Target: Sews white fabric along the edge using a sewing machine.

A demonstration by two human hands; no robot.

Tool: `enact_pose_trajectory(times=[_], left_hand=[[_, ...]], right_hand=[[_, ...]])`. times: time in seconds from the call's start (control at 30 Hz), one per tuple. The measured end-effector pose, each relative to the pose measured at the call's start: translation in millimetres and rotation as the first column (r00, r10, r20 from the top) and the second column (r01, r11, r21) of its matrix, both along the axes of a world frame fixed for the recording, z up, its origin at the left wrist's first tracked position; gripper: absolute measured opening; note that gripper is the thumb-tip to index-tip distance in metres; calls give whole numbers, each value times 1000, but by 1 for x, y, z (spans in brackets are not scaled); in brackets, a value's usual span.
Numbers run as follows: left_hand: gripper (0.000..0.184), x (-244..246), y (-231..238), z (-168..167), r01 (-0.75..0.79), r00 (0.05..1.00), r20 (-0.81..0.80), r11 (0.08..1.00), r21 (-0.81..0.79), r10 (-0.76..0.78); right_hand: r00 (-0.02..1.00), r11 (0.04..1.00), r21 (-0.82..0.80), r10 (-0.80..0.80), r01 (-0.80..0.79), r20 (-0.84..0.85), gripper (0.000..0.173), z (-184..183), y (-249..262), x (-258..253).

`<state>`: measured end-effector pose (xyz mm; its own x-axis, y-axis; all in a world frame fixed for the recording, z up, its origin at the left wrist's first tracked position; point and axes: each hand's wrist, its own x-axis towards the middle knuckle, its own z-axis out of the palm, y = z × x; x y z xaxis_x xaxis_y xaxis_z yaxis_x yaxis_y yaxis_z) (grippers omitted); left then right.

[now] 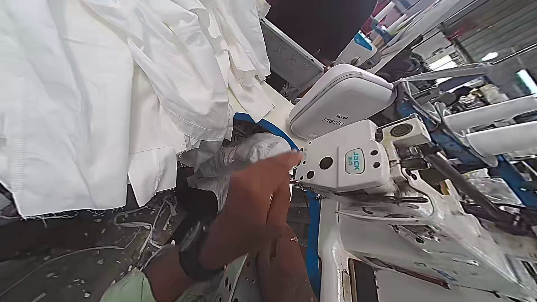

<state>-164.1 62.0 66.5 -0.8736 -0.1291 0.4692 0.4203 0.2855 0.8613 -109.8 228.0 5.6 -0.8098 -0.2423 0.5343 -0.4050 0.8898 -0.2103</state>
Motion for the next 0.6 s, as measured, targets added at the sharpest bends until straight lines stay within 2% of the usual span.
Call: enact_pose_trajectory(times=[0.03,0.1,0.13,0.17,0.2,0.23,0.3,0.37,0.43,0.5,0.53,0.57,0.6], left_hand=[[43,-19,-5,-2,131,977,158,989,72,-140],[53,-76,13,-44,280,808,401,879,385,-432],[56,-102,29,-71,268,712,443,794,546,-545],[54,-127,44,-85,215,661,458,735,643,-594],[49,-152,49,-86,188,640,454,700,689,-620],[37,-171,52,-81,190,647,446,697,692,-619],[16,-198,66,-80,198,674,483,767,610,-558],[23,-195,77,-92,130,692,501,773,621,-520],[28,-169,87,-111,19,709,548,789,615,-444],[30,-148,91,-136,-58,693,630,844,533,-350],[33,-144,84,-145,-108,713,645,865,490,-276],[33,-136,71,-144,-165,756,616,847,505,-220],[29,-118,54,-127,-183,827,522,779,600,-208]], right_hand=[[1000,999,34,8,-8,0,22,-1,-2,2],[1000,998,60,19,-17,-25,23,-3,-5,0],[999,998,57,12,-10,-35,22,-3,-6,0],[999,999,52,12,-10,-34,21,-2,-7,-2],[1000,999,44,15,-14,-18,21,-1,-9,-5],[1000,999,47,15,-15,-5,20,0,-9,-4],[1000,998,67,12,-11,-18,21,-2,-6,-2],[999,997,75,10,-6,-46,22,-3,-7,-3],[997,996,91,7,0,-79,23,-4,-10,-7],[996,998,65,12,-7,-89,23,-6,-11,-8],[997,1000,-2,17,-17,-73,23,-5,-8,-7],[1000,991,-133,25,-27,-17,24,0,-2,0],[996,946,-324,36,-6,86,30,9,6,14]])
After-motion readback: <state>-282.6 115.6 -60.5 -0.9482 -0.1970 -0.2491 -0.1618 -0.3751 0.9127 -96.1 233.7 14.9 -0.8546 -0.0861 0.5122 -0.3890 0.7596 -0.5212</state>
